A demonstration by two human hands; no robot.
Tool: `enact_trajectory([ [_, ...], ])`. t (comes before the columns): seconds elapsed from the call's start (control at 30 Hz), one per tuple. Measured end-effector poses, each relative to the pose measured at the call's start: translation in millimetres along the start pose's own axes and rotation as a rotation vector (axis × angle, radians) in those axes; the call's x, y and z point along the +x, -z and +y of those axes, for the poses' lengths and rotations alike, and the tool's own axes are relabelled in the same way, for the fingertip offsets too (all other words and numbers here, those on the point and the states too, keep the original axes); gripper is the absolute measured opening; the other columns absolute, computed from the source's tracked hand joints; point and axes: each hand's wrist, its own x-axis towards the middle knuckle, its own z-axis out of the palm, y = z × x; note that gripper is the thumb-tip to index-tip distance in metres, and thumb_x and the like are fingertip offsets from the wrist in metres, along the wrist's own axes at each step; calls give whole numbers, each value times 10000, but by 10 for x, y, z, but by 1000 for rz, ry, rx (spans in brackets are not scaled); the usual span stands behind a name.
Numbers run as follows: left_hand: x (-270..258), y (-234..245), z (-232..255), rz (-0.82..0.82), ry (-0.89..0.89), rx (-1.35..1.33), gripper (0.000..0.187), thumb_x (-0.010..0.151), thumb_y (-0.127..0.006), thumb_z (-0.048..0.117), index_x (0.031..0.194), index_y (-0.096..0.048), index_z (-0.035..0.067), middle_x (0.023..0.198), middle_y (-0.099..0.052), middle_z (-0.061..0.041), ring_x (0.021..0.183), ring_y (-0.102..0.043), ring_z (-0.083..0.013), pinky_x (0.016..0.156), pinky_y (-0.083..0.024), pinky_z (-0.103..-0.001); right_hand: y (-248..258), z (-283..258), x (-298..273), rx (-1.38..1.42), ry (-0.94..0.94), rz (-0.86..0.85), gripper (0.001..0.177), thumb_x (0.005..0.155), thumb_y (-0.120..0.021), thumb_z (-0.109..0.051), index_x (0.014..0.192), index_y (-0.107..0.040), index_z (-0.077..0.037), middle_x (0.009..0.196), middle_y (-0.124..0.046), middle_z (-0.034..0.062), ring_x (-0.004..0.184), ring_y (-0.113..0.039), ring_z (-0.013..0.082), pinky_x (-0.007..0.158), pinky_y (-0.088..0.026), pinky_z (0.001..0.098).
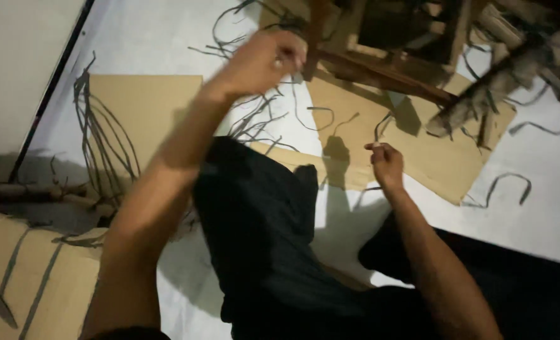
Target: Wrapping cardboard protection around the legs of a wooden chair and securing them with ties.
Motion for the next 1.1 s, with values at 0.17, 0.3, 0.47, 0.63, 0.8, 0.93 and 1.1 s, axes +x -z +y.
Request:
enact_trajectory([
  [0.17,-456,-705,-2085,350,-125,194,174,960,-725,168,1106,-734,74,1069,-748,-138,944,-746,-322,834,-578,-408,299,-587,88,-264,65,-139,326,1063,-558,-284,1191,-682,-11,732,-669,100,693,-637,164,649,-502,329],
  [0.3,-301,-1741,-2667,173,309,130,299,801,-789,193,1089,-741,124,1167,-706,-178,1074,-646,-378,953,-516,-476,784,-653,217,-563,114,-258,382,970,-579,-120,1322,-485,-3,822,-709,206,780,-706,365,710,-537,452],
  [0.47,-80,-2598,-3314,131,347,300,378,757,-741,172,1128,-723,105,1326,-591,-256,1235,-541,-435,1044,-445,-506,1303,-1399,335,-848,12,-379,277,933,-568,-111,1206,-551,-66,962,-763,147,872,-732,381,742,-573,490],
  [0.63,-38,-2668,-3471,159,513,559,502,704,-699,168,1179,-676,7,1380,-521,-265,1250,-476,-484,1004,-360,-618,1386,-2195,493,-1174,-317,-492,238,996,-602,-268,1220,-648,-201,984,-809,42,734,-804,262,771,-636,413],
  [0.8,-162,-1973,-3055,29,291,727,373,887,-693,312,1039,-721,-28,1076,-705,-199,1052,-643,-365,954,-398,-564,1150,-2793,463,-1109,-493,-446,318,1038,-570,-215,1339,-660,-170,999,-803,116,668,-734,296,722,-620,416],
  [0.93,-178,-1326,-2678,-73,333,705,210,864,-671,187,995,-737,36,992,-732,-141,974,-697,-312,971,-454,-495,1032,-2566,540,-974,-63,-500,257,985,-614,-275,1176,-707,-132,998,-793,92,757,-767,272,784,-596,444],
  [1.1,-246,-319,-1494,42,-99,330,239,854,-627,-16,1039,-707,113,1009,-754,-123,857,-708,-353,807,-541,-528,684,-3034,460,-969,180,-716,311,965,-594,-270,1170,-721,-74,1108,-764,132,872,-768,301,851,-592,461],
])
